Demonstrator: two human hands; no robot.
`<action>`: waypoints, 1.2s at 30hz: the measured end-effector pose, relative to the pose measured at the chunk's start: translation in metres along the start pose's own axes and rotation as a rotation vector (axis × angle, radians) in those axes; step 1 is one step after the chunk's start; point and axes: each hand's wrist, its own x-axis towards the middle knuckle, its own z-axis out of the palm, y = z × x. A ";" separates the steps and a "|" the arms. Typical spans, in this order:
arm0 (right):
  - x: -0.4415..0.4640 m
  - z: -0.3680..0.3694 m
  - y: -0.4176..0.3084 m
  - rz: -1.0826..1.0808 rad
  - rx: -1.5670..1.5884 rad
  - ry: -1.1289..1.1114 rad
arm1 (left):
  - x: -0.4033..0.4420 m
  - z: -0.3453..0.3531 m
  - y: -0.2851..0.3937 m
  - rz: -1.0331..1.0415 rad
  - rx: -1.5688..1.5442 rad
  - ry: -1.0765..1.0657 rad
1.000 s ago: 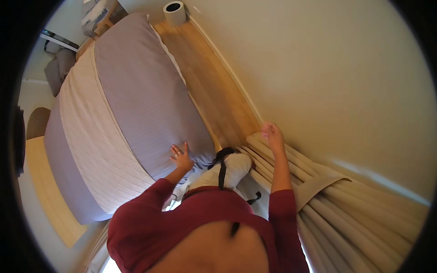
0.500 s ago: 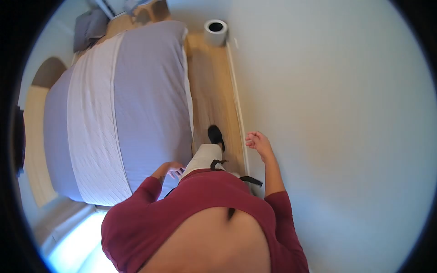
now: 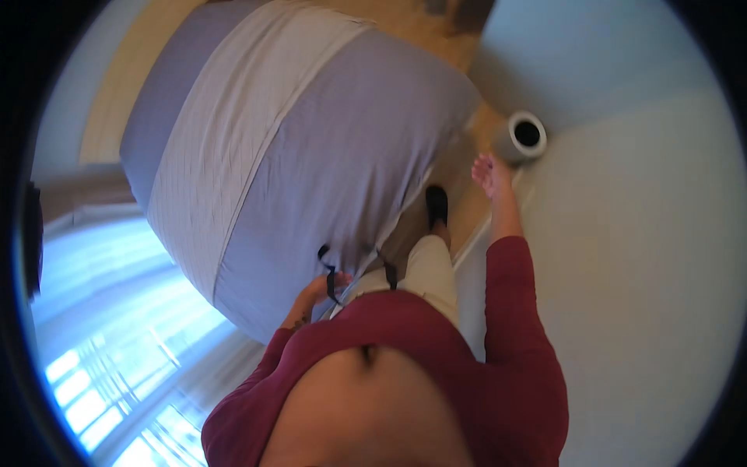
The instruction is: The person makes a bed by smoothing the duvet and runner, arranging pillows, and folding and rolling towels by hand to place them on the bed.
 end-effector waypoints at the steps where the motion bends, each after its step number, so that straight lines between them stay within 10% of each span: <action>1: 0.056 0.009 -0.035 0.033 -0.040 -0.043 | 0.025 0.026 0.021 -0.027 -0.146 0.079; 11: 0.236 0.050 -0.142 0.489 -0.185 0.440 | 0.122 0.124 0.021 0.014 -1.307 1.006; 15: 0.322 -0.025 -0.102 0.286 -0.087 0.242 | 0.165 0.150 0.022 0.269 -1.543 1.358; 21: 0.328 -0.078 -0.182 0.129 -0.400 0.401 | 0.204 0.244 0.112 -0.040 -1.599 1.452; 27: 0.332 -0.062 -0.161 0.109 -0.449 0.674 | 0.254 0.216 -0.001 0.154 -1.401 1.352; 29: 0.349 -0.117 -0.183 0.120 -0.799 0.487 | 0.246 0.236 -0.039 0.522 -0.157 1.371; 31: 0.317 -0.096 -0.227 -0.223 -1.119 0.585 | 0.184 0.240 0.006 -0.185 -0.961 1.032; 33: 0.301 -0.050 -0.265 -0.783 -1.343 0.450 | 0.132 0.219 0.009 -0.499 -0.100 0.386; 36: 0.286 0.082 -0.299 -1.052 -1.175 0.015 | 0.054 0.194 0.171 -0.497 -0.031 -0.034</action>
